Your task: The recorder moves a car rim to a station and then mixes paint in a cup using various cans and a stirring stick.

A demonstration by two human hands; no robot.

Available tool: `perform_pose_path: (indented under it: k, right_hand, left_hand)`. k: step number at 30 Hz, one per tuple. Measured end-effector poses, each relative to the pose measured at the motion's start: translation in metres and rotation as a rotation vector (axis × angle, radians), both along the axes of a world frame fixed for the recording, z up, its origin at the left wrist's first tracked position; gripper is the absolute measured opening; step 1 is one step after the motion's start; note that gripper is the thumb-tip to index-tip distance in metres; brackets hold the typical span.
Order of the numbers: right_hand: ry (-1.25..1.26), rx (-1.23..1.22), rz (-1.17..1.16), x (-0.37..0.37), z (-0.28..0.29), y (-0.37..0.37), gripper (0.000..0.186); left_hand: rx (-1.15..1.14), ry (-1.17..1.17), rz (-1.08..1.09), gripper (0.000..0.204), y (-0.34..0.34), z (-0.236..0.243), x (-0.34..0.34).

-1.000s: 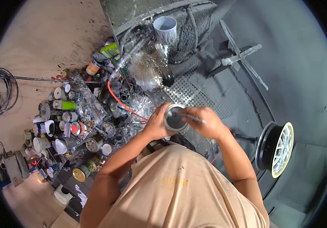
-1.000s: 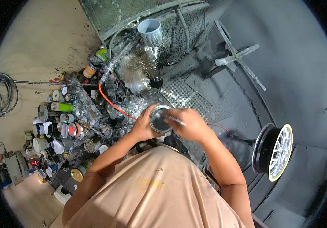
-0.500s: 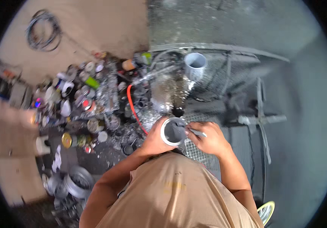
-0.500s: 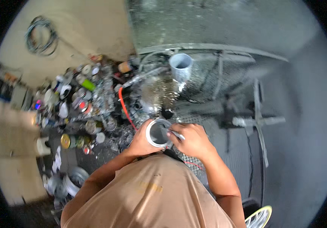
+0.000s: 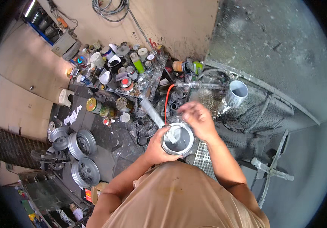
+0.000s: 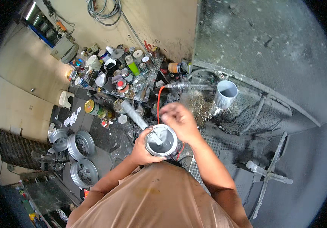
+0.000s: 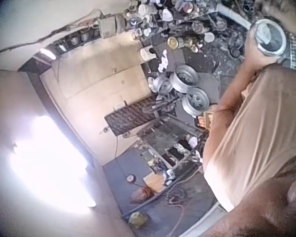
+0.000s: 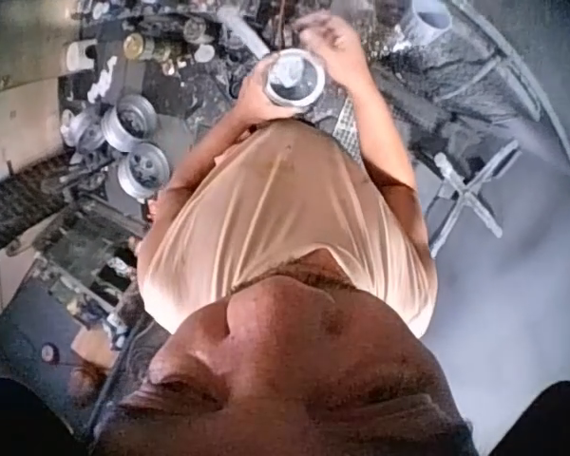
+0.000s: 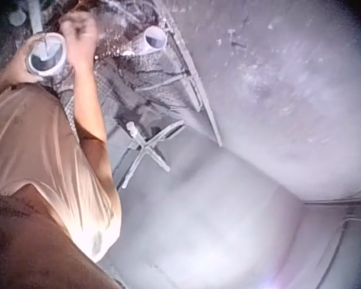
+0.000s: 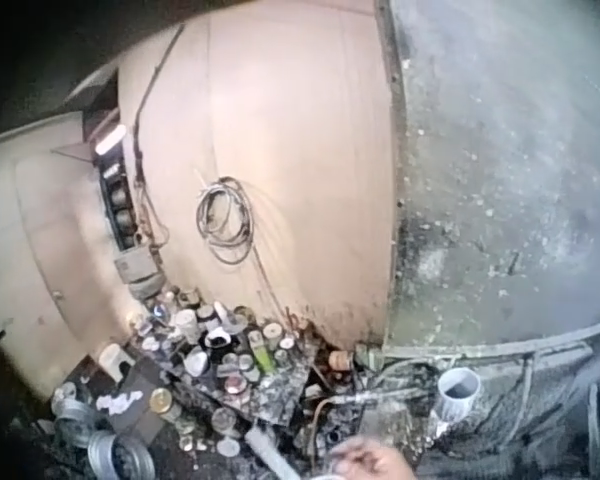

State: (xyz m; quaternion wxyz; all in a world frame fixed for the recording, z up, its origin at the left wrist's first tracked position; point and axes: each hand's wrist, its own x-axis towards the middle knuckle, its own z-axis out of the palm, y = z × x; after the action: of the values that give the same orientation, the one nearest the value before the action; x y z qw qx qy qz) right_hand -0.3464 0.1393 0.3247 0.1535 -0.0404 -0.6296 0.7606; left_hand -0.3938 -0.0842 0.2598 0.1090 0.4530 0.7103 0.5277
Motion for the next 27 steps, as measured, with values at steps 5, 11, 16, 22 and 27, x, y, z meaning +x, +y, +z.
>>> perform_pose_path:
  k: [5, 11, 16, 22, 27]
  right_hand:
    - [-0.07, -0.207, -0.932, -0.041, -0.08, 0.04, 0.04]
    - [-0.235, -0.015, -1.207, -0.098, -0.1, 0.074, 0.057]
    - [-0.375, -0.155, -1.542, -0.153, -0.088, 0.076, 0.061]
    - [-0.268, -0.358, -1.58, -0.167, -0.084, 0.072, 0.076]
    - [-0.859, 0.078, -1.626, -0.146, -0.111, 0.116, 0.082]
  left_hand:
    - [-0.091, 0.016, 0.125, 0.112, -0.04, -0.01, -0.042]
    - [-0.084, 0.052, 0.096, 0.114, -0.099, -0.035, -0.109]
    - [-0.182, -0.043, 0.1, 0.112, -0.141, -0.053, -0.161]
    - [-0.187, -0.025, 0.033, 0.11, -0.155, -0.049, -0.207]
    - [-0.21, -0.036, -0.033, 0.109, -0.145, -0.034, -0.217]
